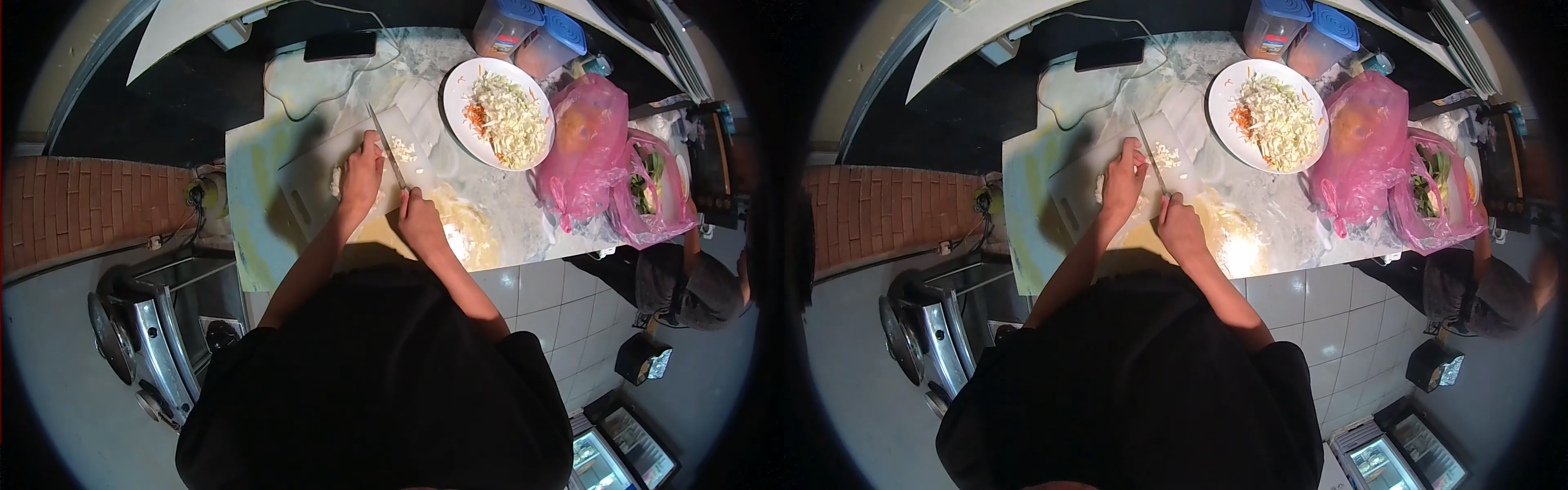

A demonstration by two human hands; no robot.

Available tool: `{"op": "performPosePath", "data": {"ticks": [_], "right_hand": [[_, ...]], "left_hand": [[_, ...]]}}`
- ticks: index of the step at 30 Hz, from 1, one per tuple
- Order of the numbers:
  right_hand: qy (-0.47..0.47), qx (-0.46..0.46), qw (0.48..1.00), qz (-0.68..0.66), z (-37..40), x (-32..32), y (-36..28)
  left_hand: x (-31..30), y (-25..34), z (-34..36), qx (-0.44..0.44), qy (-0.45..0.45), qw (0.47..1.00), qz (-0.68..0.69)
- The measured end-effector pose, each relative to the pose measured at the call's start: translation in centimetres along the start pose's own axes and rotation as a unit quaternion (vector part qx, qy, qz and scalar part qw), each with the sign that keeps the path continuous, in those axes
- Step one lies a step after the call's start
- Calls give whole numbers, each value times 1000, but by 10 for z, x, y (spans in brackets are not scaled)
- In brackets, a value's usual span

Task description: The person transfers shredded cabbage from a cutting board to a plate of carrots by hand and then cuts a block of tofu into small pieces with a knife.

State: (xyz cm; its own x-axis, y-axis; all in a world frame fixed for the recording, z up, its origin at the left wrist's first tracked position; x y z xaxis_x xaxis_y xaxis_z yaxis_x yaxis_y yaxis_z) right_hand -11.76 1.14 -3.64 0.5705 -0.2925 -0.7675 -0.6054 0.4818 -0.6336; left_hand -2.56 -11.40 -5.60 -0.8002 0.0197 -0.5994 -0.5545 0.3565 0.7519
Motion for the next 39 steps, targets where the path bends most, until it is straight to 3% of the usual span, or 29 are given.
{"op": "performPosePath", "data": {"ticks": [18,26,36,39], "right_hand": [[5,-5,1000,1,-3,10,5],[20,0,999,-44,-15,-2,-3],[20,23,999,24,-4,4,11],[9,7,998,-58,-13,-5,18]], "left_hand": [[1,-5,0,-20,-26,999,6],[1,-9,1,13,-25,1000,-3],[4,-9,1,24,1,999,-35],[1,-7,0,23,-12,999,-22]]}}
Point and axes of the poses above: each hand's wrist, its own z-axis away from the middle knuckle, its own x-axis out of the palm, y = z × x, the point moved 1 cm from there along -z, towards the middle knuckle, and after that the axes turned 15 degrees about y, right-handed, at the moved point
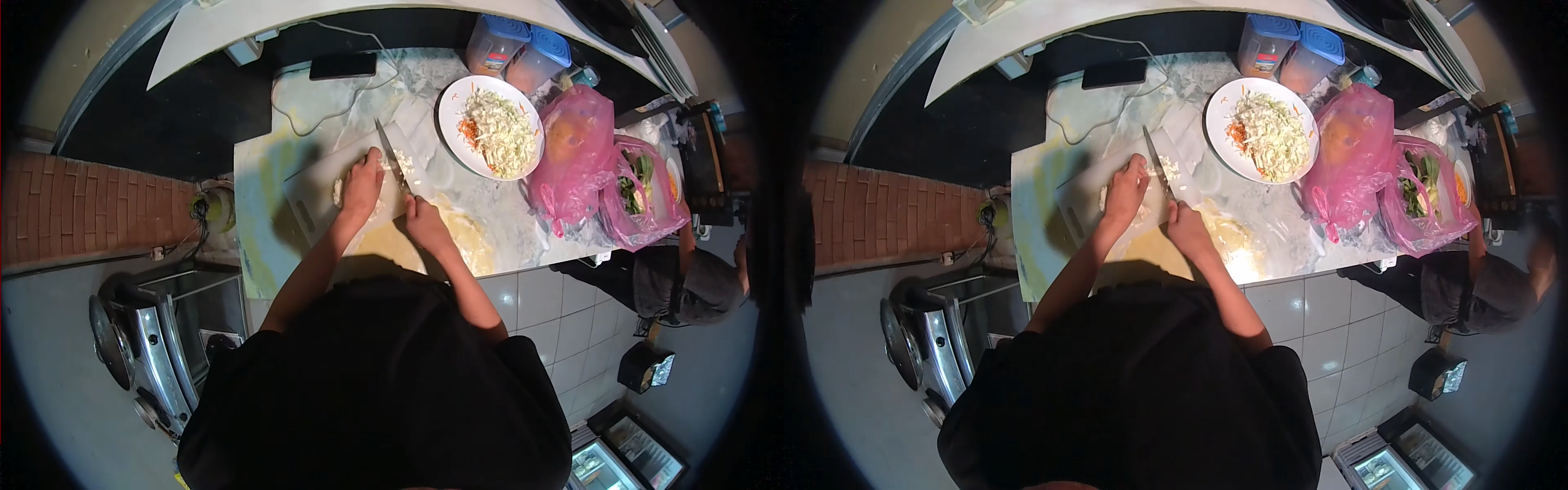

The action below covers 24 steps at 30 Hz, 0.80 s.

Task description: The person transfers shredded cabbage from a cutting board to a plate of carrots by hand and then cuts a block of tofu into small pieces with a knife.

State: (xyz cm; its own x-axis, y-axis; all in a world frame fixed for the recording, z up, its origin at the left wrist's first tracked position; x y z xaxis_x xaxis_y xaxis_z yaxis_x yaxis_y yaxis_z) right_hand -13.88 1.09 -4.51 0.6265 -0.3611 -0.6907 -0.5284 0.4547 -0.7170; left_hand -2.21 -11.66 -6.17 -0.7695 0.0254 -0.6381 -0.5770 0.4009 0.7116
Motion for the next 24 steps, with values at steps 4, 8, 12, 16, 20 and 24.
{"op": "performPosePath", "data": {"ticks": [4,8,12,16,20,24], "right_hand": [[-27,13,999,-41,2,-30,0],[23,19,999,-31,3,-45,8],[60,25,997,-31,3,-59,18],[76,80,988,-106,14,-57,24],[51,225,928,-291,39,-61,16],[43,282,890,-355,55,-68,5]], "left_hand": [[-14,7,-7,53,-4,998,-28],[-30,10,-15,84,-26,995,-55],[-43,14,-19,112,5,993,-23],[-14,29,-34,137,-67,988,30],[41,43,-45,178,-129,974,48],[78,44,-51,190,-218,957,-9]]}}
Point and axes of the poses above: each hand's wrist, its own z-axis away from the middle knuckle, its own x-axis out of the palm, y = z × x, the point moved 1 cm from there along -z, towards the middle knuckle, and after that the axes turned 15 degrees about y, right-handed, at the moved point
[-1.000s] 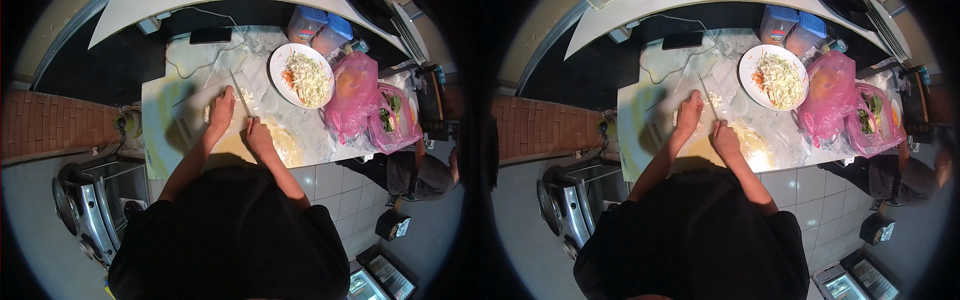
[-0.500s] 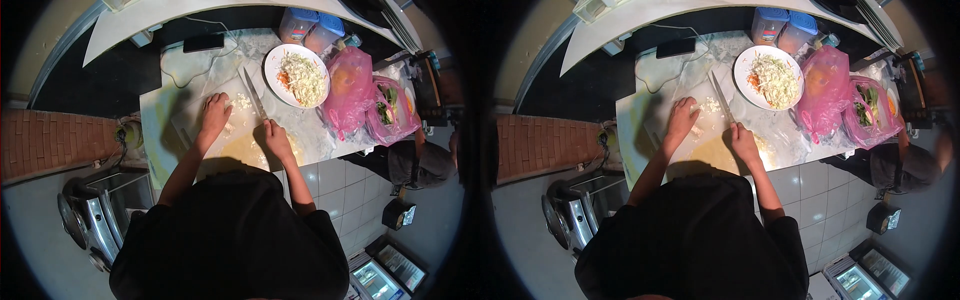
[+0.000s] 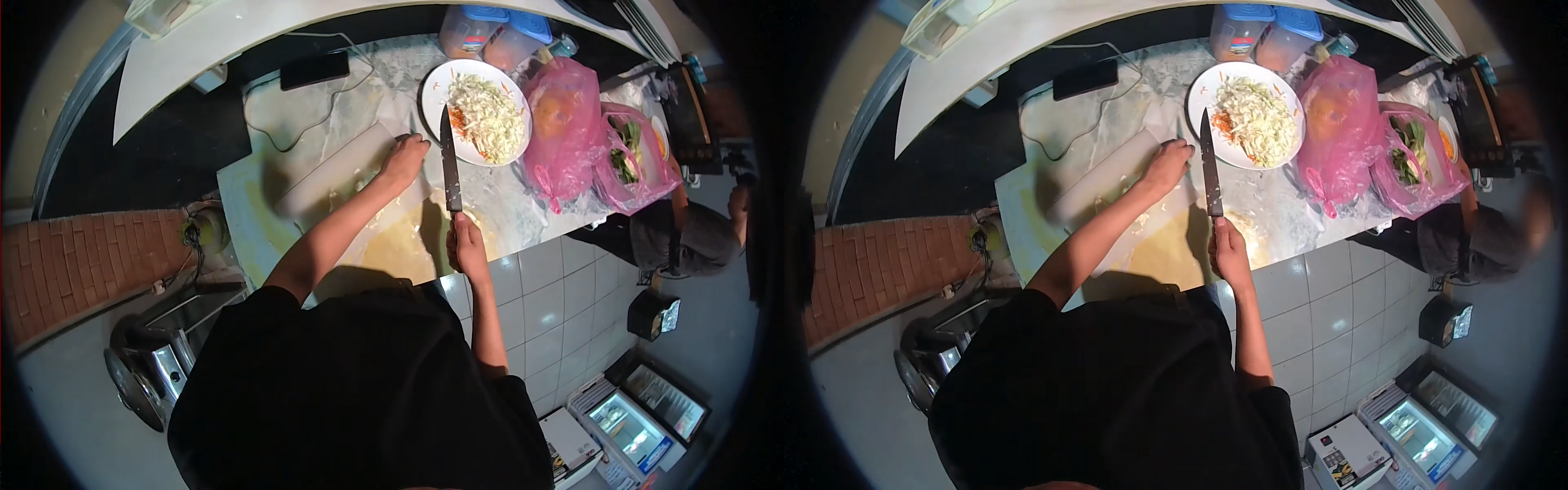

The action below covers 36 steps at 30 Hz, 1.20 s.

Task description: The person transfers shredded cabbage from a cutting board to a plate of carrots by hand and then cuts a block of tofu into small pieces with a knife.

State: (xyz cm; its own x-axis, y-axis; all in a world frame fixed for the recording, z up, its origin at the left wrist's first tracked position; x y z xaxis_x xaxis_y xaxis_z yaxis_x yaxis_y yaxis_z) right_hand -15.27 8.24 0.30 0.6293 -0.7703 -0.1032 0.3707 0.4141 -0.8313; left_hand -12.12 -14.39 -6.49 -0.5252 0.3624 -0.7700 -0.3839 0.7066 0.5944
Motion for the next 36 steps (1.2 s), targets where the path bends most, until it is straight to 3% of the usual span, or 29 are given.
{"op": "performPosePath", "data": {"ticks": [2,5,9,11,12,13,15,18,22,24,25,27,28,31,34,36], "right_hand": [[-2,7,1000,-8,0,-7,8],[-8,7,1000,-2,-4,-10,1],[-77,26,997,-8,-19,-21,-6],[-122,28,992,-2,-28,-28,-12],[-140,18,990,14,-33,-31,-12],[-155,8,988,27,-39,-35,-11],[-172,26,983,56,-50,-41,-6],[-129,-119,959,223,-61,-37,0],[-108,-222,923,296,-52,-21,-7],[-103,-235,913,318,-46,-13,3],[-102,-248,905,330,-47,-7,5],[-120,-248,890,364,-47,3,5],[-125,-237,889,371,-43,9,1],[-119,-255,882,378,-43,17,10],[-99,-255,893,357,-41,22,19],[-98,-247,895,360,-38,23,23]], "left_hand": [[11,1,-4,24,-13,999,-34],[17,4,-8,-18,-12,1000,-11],[-1,12,-7,-45,51,997,-35],[-21,9,-3,-77,89,993,9],[-29,0,2,-93,118,979,139],[-46,7,10,-125,116,971,168],[-59,-3,23,-107,95,984,103],[-79,-5,42,-51,138,989,34],[-101,-12,81,-78,131,988,23],[-101,-13,110,-19,181,977,-108],[-100,-12,115,-20,194,975,-106],[-100,-15,134,-126,133,970,-159],[-98,-17,142,-136,134,969,-158],[-91,-24,126,-62,203,970,-116],[-91,-20,112,-61,178,979,-80],[-89,-16,103,-94,116,977,-152]]}}
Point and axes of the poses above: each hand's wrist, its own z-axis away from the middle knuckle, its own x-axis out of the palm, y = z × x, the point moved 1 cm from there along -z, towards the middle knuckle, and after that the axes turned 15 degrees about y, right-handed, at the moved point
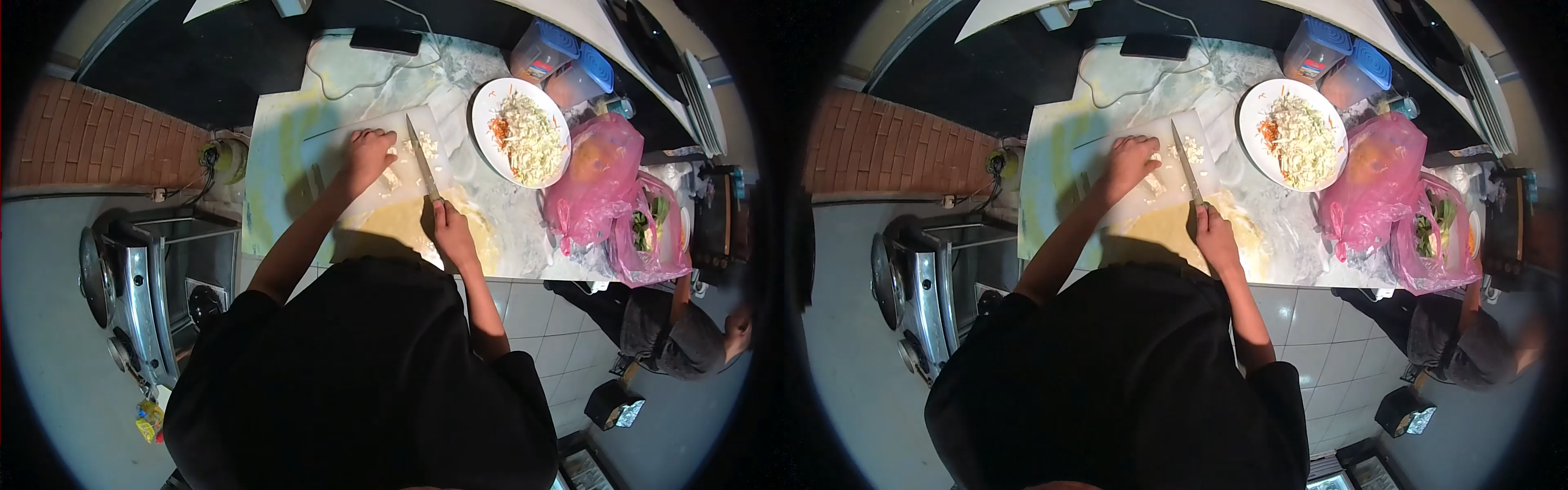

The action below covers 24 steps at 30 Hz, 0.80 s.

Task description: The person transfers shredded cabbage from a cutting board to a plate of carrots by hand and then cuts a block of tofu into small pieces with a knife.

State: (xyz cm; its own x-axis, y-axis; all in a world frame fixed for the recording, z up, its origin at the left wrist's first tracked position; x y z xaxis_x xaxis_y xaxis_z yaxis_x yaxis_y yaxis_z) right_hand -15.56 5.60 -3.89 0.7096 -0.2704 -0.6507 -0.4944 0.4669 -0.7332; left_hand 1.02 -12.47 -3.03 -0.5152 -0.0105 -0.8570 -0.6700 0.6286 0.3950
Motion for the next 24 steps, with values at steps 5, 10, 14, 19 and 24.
{"op": "performPosePath", "data": {"ticks": [5,10,14,19,24], "right_hand": [[37,1,999,8,3,3,-9],[36,-39,996,73,3,7,-16],[28,-48,986,158,1,14,-18],[20,-34,990,137,-4,17,-20],[6,-32,998,46,3,-3,-23]], "left_hand": [[8,0,-7,-18,-49,998,-17],[10,-9,-5,-41,-43,998,-8],[11,-15,2,-55,-22,998,27],[13,-14,-1,-92,-29,994,51],[15,-19,5,-97,-6,993,67]]}}
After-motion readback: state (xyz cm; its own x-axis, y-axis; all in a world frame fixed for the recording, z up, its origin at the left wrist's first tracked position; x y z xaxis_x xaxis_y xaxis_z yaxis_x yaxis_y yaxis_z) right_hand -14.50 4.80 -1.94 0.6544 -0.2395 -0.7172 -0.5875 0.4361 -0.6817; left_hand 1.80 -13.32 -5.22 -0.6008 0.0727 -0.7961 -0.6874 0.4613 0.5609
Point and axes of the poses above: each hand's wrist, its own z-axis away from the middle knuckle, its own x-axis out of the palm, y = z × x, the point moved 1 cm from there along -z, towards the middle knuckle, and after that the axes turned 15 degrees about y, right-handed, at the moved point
